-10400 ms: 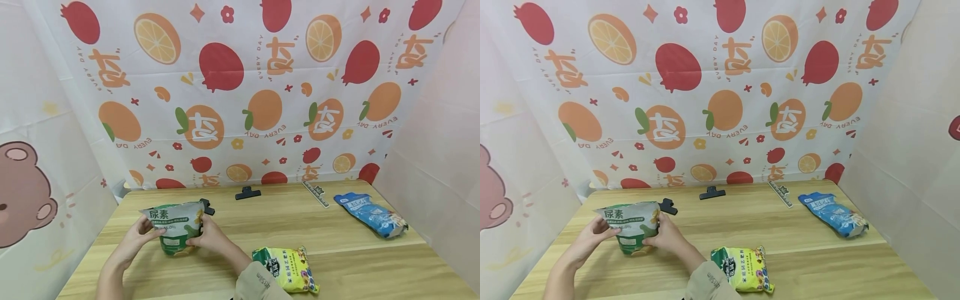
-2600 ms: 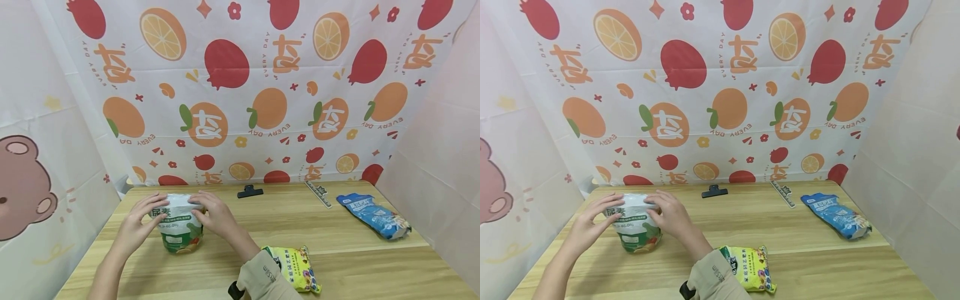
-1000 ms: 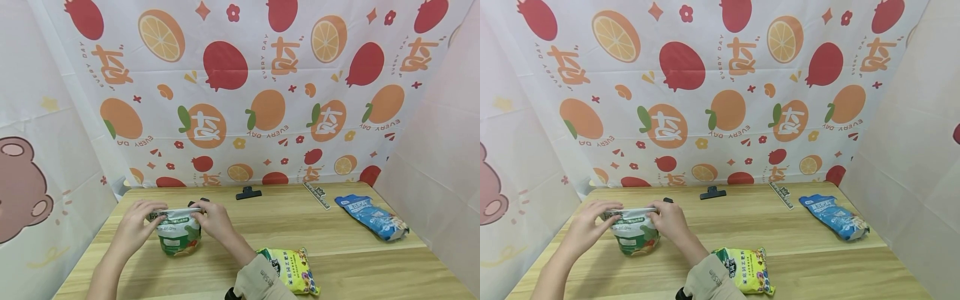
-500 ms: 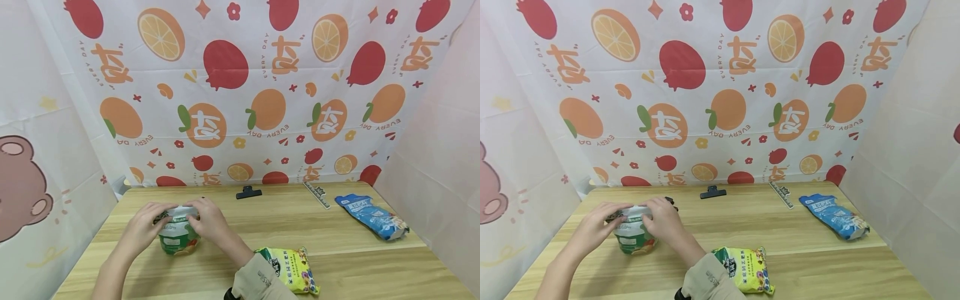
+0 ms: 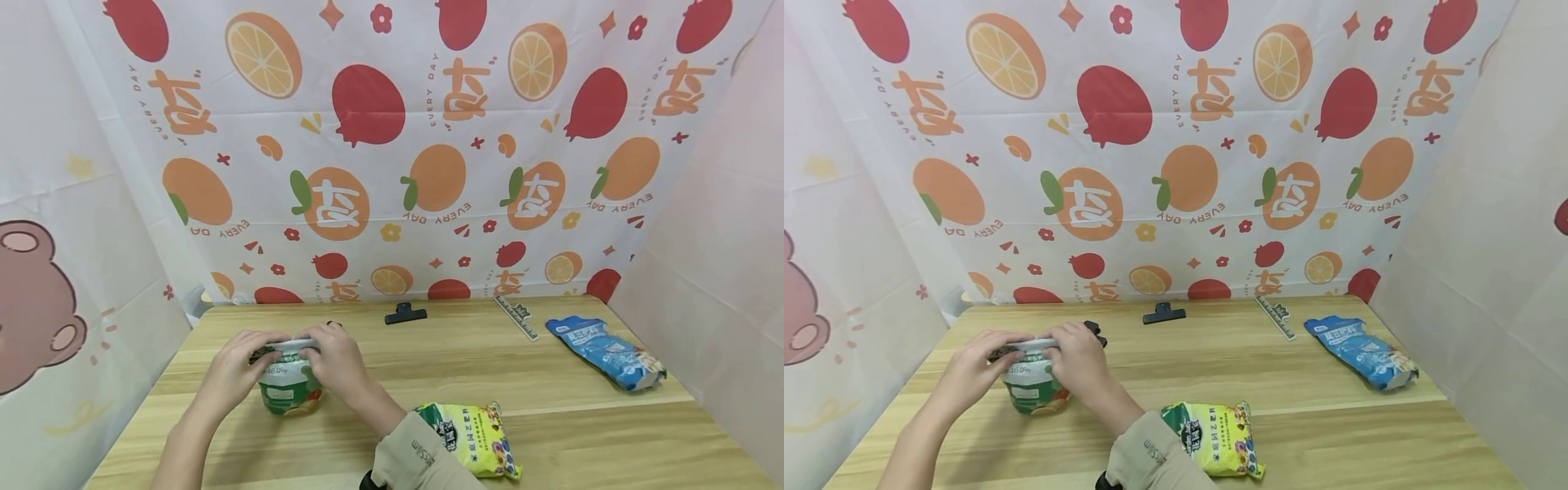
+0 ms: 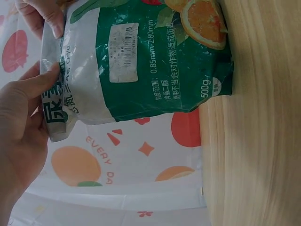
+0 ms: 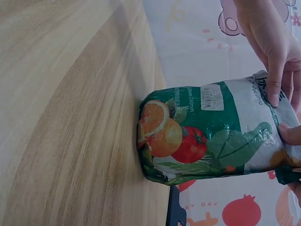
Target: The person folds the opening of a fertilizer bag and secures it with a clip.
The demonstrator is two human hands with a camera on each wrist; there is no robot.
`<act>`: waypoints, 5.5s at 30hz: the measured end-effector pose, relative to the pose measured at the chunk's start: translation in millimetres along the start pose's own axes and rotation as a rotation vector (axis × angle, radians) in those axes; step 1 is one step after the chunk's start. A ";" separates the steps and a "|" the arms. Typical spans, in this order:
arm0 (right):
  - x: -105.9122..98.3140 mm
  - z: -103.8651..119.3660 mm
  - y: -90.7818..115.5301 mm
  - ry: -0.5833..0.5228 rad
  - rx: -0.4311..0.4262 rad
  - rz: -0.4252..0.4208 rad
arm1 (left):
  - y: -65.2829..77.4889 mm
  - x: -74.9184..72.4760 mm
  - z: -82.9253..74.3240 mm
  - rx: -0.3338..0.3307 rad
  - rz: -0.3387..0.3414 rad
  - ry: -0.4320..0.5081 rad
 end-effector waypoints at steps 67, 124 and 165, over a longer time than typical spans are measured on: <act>-5.9 -10.4 1.6 -0.089 0.031 -0.016 | 6.6 -13.4 17.6 -0.094 -0.022 0.026; -3.3 -38.5 12.9 -0.407 0.242 -0.086 | 34.5 21.0 91.0 -0.487 -0.005 0.851; -16.7 -78.8 -48.2 -0.235 0.371 0.024 | 39.1 18.9 98.5 -0.557 0.001 0.695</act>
Point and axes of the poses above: each hand's wrist, its own y-axis away from the middle knuckle, its own x-axis out of the palm, z = x × y, the point moved 10 cm from there along -y, towards the middle knuckle, and after that the axes turned 2 degrees about -x, right-handed, at the moved point
